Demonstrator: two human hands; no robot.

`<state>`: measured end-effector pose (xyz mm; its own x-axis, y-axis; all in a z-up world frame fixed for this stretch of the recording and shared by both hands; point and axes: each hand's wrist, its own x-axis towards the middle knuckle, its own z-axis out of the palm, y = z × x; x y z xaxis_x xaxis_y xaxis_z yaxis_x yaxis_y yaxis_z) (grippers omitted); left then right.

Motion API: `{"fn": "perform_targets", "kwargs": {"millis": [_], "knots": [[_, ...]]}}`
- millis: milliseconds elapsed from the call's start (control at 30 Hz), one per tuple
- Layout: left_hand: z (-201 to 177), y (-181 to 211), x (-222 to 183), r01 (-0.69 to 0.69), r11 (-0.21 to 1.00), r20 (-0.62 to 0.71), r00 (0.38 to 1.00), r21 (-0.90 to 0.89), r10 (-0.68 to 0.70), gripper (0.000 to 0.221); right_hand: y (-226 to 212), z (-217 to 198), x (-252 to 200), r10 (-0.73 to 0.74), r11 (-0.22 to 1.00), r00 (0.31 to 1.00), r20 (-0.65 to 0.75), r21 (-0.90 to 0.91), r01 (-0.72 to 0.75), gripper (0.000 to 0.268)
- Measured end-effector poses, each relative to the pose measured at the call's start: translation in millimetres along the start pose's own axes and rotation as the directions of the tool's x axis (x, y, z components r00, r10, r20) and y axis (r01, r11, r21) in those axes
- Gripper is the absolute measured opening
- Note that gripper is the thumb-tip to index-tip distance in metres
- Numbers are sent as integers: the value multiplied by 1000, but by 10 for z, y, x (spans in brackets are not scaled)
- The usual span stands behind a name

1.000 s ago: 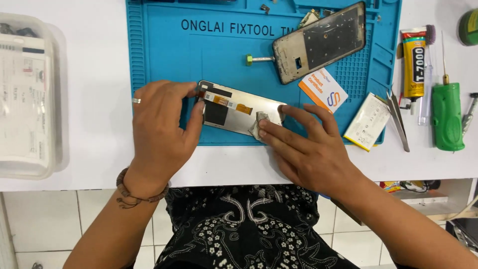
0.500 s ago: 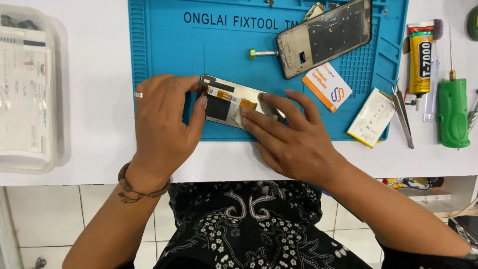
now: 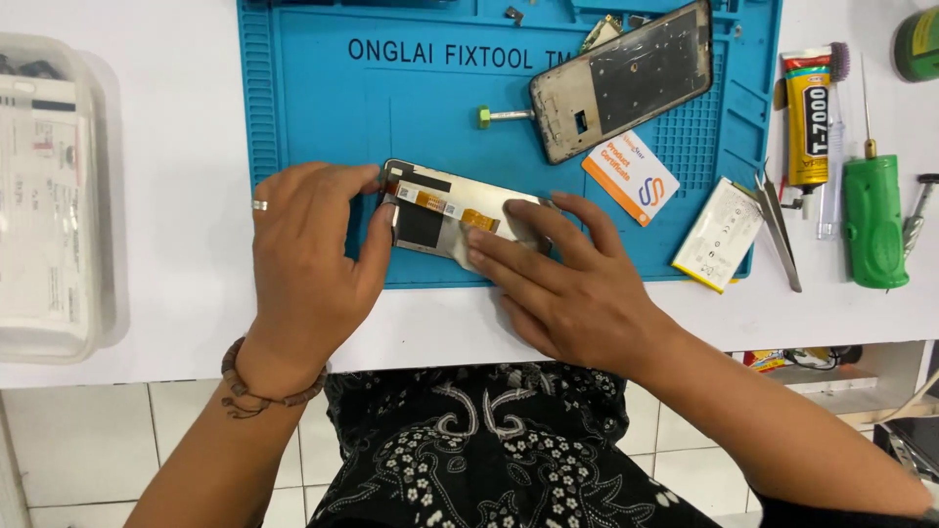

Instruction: A person is repairing a mobile phone by applying adhesive to the frame and carefully assembling internal parts like the battery and motherboard.

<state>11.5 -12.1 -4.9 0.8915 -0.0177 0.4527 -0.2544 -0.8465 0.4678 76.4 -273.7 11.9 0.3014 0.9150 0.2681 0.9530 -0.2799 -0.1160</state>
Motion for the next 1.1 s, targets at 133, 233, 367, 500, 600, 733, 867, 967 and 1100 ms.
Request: {"fn": "perform_targets", "kwargs": {"millis": [133, 233, 367, 500, 600, 733, 867, 967, 1100], "knots": [[11, 3, -39, 32, 999, 13, 999, -10, -32, 17, -1, -124, -264, 103, 995, 994, 25, 7, -103, 38], [-13, 2, 2, 12, 1000, 11, 1000, -3, -12, 16, 12, -43, -139, 126, 992, 992, -22, -10, -126, 35], [-17, 18, -39, 9, 1000, 10, 1000, 22, -10, 17, -108, -91, -138, 121, 993, 993, 13, 6, -121, 41], [15, -1, -52, 33, 999, 25, 999, 25, -33, 18, 92, -44, -268, 178, 982, 984, -9, -61, -179, 41], [9, 12, -63, 8, 1000, 29, 1000, 21, -9, 19, 36, -93, -218, 165, 983, 983, -76, -64, -170, 37], [14, -14, -41, 26, 999, 4, 1000, 26, -26, 19, 44, -105, -288, 162, 986, 986, -32, -28, -163, 37], [26, -3, -40, 16, 1000, 14, 1000, 21, -16, 20, 87, -43, -178, 164, 985, 983, -86, -35, -167, 38], [0, -9, -64, 27, 1000, 16, 1000, 2, -27, 20, 101, -62, -288, 148, 989, 988, -50, -3, -148, 40], [3, -20, -59, 39, 999, 13, 999, 1, -39, 19, 178, -64, -170, 136, 991, 990, -41, -4, -136, 38]]}}
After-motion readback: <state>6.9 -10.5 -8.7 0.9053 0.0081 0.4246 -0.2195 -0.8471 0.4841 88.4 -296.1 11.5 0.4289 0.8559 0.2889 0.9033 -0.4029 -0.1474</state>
